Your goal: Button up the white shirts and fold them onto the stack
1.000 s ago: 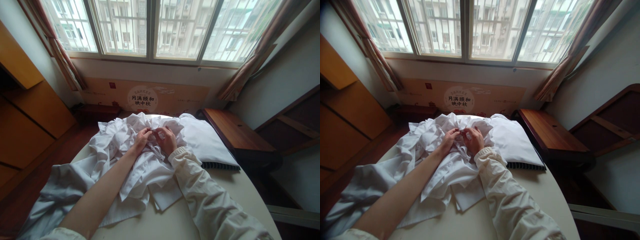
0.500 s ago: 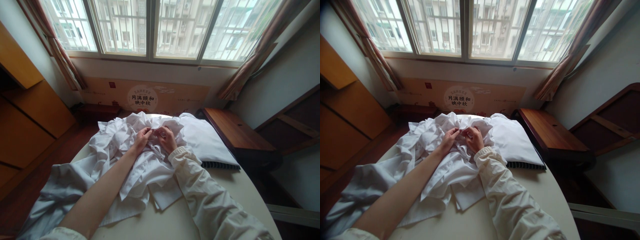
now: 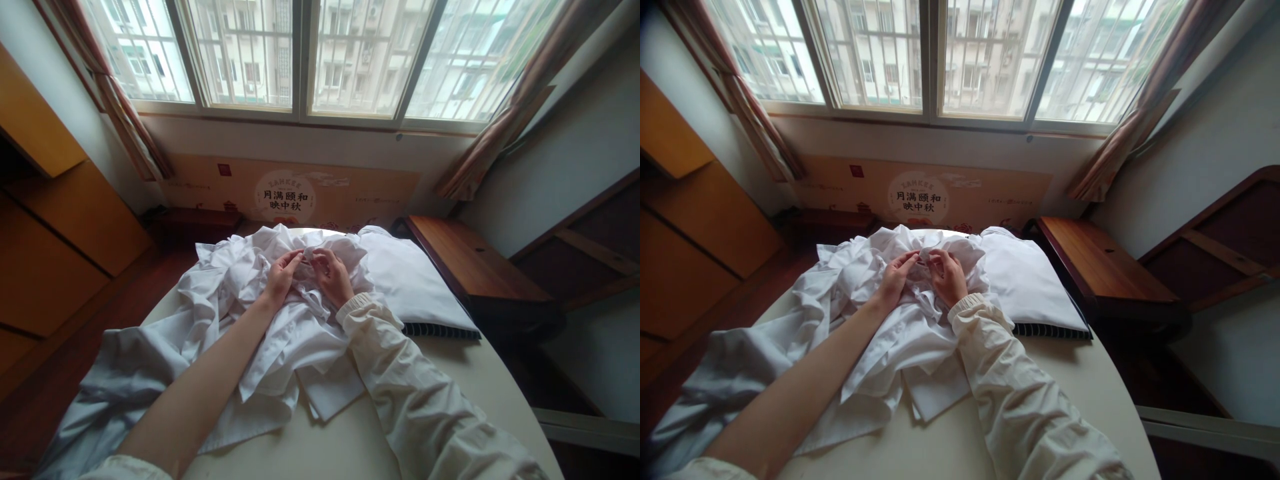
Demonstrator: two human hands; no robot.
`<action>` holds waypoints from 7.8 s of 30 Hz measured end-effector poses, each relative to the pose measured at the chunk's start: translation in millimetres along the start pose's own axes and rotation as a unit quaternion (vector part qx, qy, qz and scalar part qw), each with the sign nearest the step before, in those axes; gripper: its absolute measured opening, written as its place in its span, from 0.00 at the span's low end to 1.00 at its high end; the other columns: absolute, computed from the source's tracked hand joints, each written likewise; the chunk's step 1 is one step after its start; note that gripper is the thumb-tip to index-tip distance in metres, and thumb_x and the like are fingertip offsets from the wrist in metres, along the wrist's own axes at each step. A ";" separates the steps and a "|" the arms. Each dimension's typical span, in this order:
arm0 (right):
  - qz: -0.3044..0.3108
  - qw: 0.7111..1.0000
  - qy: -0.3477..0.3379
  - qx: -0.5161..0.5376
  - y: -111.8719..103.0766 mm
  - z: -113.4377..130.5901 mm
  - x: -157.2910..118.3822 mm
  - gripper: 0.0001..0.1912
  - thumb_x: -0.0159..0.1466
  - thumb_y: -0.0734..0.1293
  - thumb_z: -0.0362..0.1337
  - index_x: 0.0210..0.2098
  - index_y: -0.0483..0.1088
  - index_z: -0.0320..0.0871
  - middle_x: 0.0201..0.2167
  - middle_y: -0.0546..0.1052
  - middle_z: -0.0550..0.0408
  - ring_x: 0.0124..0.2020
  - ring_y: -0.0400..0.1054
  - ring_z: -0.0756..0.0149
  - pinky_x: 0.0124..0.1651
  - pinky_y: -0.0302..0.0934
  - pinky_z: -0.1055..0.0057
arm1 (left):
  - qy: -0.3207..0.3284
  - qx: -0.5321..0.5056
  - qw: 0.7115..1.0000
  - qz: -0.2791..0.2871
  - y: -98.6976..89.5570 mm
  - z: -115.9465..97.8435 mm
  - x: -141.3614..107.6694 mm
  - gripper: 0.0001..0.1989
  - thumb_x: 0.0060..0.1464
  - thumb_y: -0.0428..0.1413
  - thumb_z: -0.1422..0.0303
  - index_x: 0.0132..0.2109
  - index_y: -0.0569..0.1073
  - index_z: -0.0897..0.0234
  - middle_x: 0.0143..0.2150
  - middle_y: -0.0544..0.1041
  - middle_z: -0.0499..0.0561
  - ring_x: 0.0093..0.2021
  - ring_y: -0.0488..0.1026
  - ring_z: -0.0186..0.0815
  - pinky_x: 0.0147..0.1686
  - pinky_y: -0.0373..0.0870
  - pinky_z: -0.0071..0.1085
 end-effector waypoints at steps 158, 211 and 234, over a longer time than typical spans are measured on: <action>-0.020 0.999 -0.013 -0.024 -1.9 5.1 -2.2 0.08 0.63 0.70 0.35 0.41 0.82 0.49 0.37 0.85 0.53 0.37 0.78 0.58 0.52 0.72 0.59 | 0.062 0.168 0.984 -0.006 0.7 -2.0 -1.8 0.13 0.52 0.67 0.60 0.40 0.83 0.64 0.38 0.86 0.54 0.37 0.81 0.41 0.39 0.75 0.33; -0.009 0.969 0.136 0.205 1.8 -11.6 0.6 0.13 0.63 0.73 0.47 0.39 0.83 0.44 0.37 0.86 0.49 0.38 0.79 0.56 0.44 0.74 0.62 | 0.023 0.051 0.998 0.037 0.7 0.9 0.5 0.20 0.52 0.70 0.54 0.44 0.83 0.66 0.42 0.84 0.55 0.41 0.78 0.38 0.45 0.72 0.32; 0.217 0.935 0.087 -0.266 -37.5 22.6 15.3 0.10 0.61 0.77 0.42 0.25 0.79 0.48 0.27 0.82 0.55 0.26 0.70 0.64 0.28 0.50 0.68 | -0.060 0.312 0.921 0.226 -12.6 -45.2 6.3 0.12 0.48 0.69 0.60 0.34 0.81 0.64 0.29 0.79 0.50 0.24 0.72 0.35 0.23 0.63 0.28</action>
Point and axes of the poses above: each hand's wrist, its own x-axis towards the middle knuckle, its own y-axis out of the palm, z = x × y, the point moved 5 cm from there along x, towards the middle knuckle
